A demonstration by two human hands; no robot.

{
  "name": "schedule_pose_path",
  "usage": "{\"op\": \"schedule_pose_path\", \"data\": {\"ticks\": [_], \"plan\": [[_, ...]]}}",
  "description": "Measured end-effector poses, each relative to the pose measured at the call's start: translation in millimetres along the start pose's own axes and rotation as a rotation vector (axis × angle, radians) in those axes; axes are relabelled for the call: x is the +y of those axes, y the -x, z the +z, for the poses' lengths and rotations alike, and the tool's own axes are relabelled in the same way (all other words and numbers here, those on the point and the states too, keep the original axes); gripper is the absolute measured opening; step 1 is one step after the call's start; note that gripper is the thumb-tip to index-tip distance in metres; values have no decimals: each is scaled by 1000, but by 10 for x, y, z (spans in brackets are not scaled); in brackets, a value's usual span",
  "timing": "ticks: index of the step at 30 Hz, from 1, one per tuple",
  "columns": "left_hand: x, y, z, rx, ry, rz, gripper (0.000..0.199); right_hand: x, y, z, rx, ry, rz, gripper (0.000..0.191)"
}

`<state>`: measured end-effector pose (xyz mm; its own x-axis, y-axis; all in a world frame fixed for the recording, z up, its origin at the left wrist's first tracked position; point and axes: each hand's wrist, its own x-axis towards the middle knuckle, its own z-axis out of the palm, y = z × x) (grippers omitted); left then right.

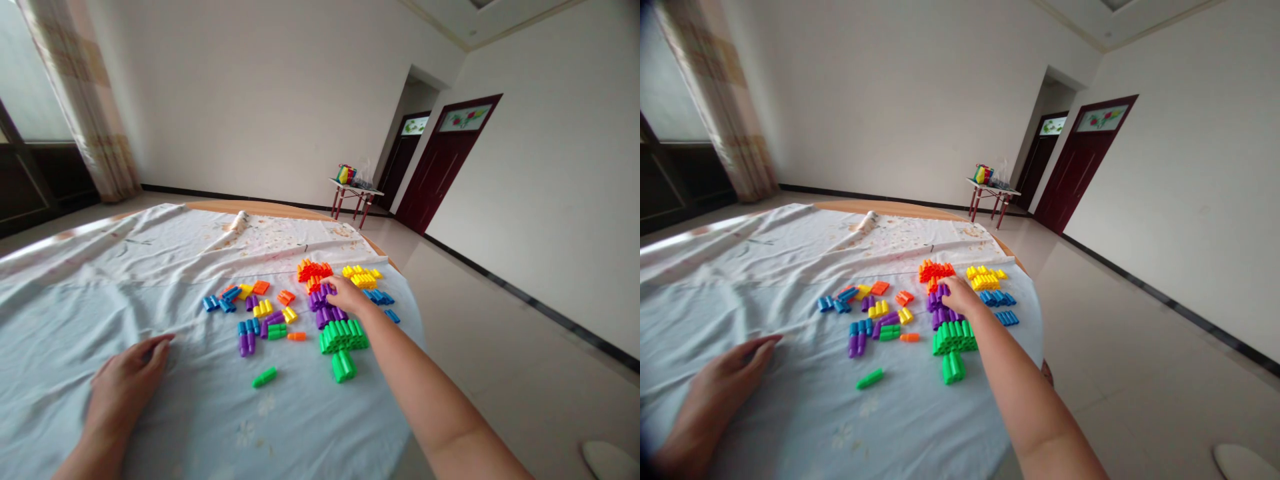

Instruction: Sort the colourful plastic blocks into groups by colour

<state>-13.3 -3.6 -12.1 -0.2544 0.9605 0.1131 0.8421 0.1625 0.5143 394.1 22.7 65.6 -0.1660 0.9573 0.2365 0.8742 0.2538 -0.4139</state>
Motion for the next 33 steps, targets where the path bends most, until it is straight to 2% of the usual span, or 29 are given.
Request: {"op": "schedule_pose_path", "data": {"ticks": [7, 13, 16, 20, 22, 26, 29, 33], "plan": [[-25, -33, 8, -19, 1, 1, 50, 69, -92, 173, -76, -6, -15, 43], [-15, -23, 7, -2, 0, -9, 49, 47, -71, 121, -73, 7, -29, 47], [42, 5, -27, -5, 15, -15, 48, -94, -33, 25, -2, 28, -35, 43], [92, 46, -70, -8, 56, 8, 45, -516, 101, 28, 77, -87, -133, 34], [96, 60, -75, 0, 55, 9, 44, -772, 204, 150, 38, -177, -196, 31], [107, 76, -69, 22, 52, 0, 43, -1169, 384, 563, -60, -255, -301, 27], [131, 87, -81, 31, 66, -15, 42, -1295, 437, 842, -75, -209, -326, 28], [157, 96, -111, 29, 82, -21, 41, -1306, 442, 1019, -87, -120, -308, 33]]}}
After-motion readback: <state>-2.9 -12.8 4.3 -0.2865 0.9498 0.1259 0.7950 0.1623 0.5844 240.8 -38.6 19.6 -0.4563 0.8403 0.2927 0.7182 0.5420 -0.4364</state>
